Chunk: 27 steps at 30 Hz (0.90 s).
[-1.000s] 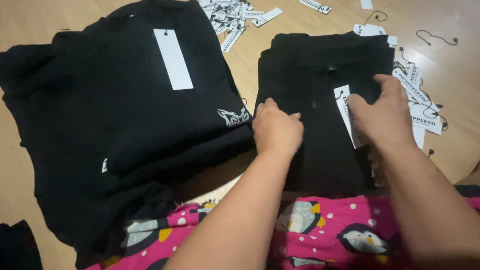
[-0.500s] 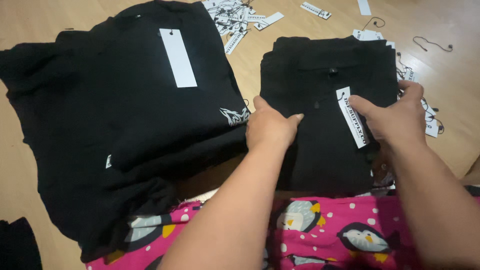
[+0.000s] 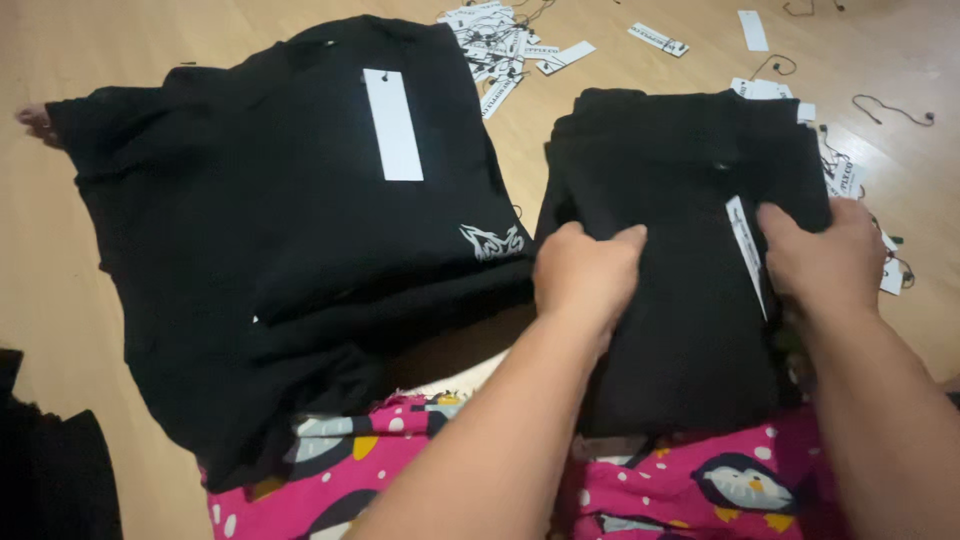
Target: The person sits on the floor and attaches white rectangular tags to a stack of black t-shirts. They thread a string through the tag and the shirt's collar, then place the tagged shirt onto a separate pile.
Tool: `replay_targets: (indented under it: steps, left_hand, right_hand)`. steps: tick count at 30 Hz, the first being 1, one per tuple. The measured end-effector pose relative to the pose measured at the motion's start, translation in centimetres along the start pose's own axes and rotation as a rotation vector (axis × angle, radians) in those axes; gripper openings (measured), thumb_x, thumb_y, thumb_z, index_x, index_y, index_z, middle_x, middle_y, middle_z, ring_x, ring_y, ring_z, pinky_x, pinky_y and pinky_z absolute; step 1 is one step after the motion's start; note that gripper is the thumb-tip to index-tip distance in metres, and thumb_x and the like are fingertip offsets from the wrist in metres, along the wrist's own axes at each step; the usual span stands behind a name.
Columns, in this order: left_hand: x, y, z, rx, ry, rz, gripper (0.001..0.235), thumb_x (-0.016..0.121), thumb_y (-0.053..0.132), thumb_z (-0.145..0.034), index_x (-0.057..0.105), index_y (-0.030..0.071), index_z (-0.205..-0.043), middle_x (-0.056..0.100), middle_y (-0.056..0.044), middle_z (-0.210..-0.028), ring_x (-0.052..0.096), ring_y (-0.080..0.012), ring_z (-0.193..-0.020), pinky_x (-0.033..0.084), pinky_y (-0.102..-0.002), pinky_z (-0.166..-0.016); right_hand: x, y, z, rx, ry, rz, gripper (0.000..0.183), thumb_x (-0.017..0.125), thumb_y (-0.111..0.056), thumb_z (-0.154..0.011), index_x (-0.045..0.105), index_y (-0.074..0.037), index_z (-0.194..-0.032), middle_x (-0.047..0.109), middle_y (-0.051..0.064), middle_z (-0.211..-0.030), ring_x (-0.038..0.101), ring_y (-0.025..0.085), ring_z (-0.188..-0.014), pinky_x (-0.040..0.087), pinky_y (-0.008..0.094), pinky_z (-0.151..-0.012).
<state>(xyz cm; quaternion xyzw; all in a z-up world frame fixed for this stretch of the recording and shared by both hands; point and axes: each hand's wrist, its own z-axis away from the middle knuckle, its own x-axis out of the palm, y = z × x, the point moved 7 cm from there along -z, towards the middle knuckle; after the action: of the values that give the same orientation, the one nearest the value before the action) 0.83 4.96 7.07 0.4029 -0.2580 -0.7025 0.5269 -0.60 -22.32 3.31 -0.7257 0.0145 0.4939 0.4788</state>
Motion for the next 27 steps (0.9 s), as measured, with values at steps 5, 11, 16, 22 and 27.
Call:
replay_targets:
  steps: [5, 11, 16, 22, 27]
  left_hand:
    - [0.8, 0.0, -2.3, 0.187, 0.080, 0.010, 0.071, 0.059, 0.042, -0.088, 0.048, 0.011, -0.151, 0.055, -0.017, -0.147, 0.052, -0.0376, -0.134, 0.043, -0.049, -0.107]
    - [-3.1, 2.1, -2.5, 0.212, 0.218, -0.001, 0.048, 0.054, 0.035, -0.094, 0.055, 0.009, -0.135, 0.069, -0.018, -0.125, 0.064, -0.0410, -0.115, 0.050, -0.051, -0.094]
    - [-8.9, 2.5, -2.0, 0.226, 0.341, -0.003, 0.046, 0.058, 0.037, -0.093, 0.061, 0.008, -0.129, 0.071, -0.017, -0.124, 0.066, -0.0410, -0.114, 0.051, -0.051, -0.093]
    - [-17.1, 2.0, -1.3, 0.293, 0.489, 0.042, 0.048, 0.059, 0.035, -0.091, 0.064, 0.004, -0.128, 0.075, -0.015, -0.113, 0.073, -0.0334, -0.099, 0.056, -0.044, -0.080]
    - [-25.0, -0.6, -5.8, 0.386, 0.696, 0.148, 0.080, 0.073, 0.043, -0.081, 0.052, 0.002, -0.147, 0.057, -0.016, -0.150, 0.054, -0.0274, -0.140, 0.040, -0.033, -0.112]
  right_hand:
    - [-0.2, 0.3, -0.1, 0.041, 0.040, 0.035, 0.028, 0.070, -0.029, -0.093, 0.065, -0.007, -0.110, 0.068, 0.017, -0.099, 0.065, 0.038, -0.076, 0.049, 0.052, -0.052]
    - [-2.0, -5.7, 1.1, 0.015, -0.042, 0.114, 0.032, 0.066, -0.032, -0.095, 0.068, -0.009, -0.117, 0.069, 0.020, -0.103, 0.065, 0.045, -0.084, 0.048, 0.058, -0.068]
    - [-1.7, -10.8, 4.0, 0.001, -0.127, -0.140, 0.035, 0.071, -0.024, -0.102, 0.061, -0.010, -0.133, 0.072, 0.016, -0.109, 0.072, 0.032, -0.089, 0.060, 0.048, -0.070]
    - [1.5, -16.5, 6.1, -0.140, -0.229, -0.230, 0.030, 0.072, -0.027, -0.098, 0.065, -0.011, -0.123, 0.074, 0.015, -0.105, 0.074, 0.029, -0.087, 0.061, 0.042, -0.069]
    - [5.0, -22.0, 8.0, -0.363, -0.275, -0.309, 0.009, 0.075, -0.025, -0.103, 0.069, -0.021, -0.108, 0.071, 0.003, -0.088, 0.072, 0.017, -0.076, 0.053, 0.034, -0.059]
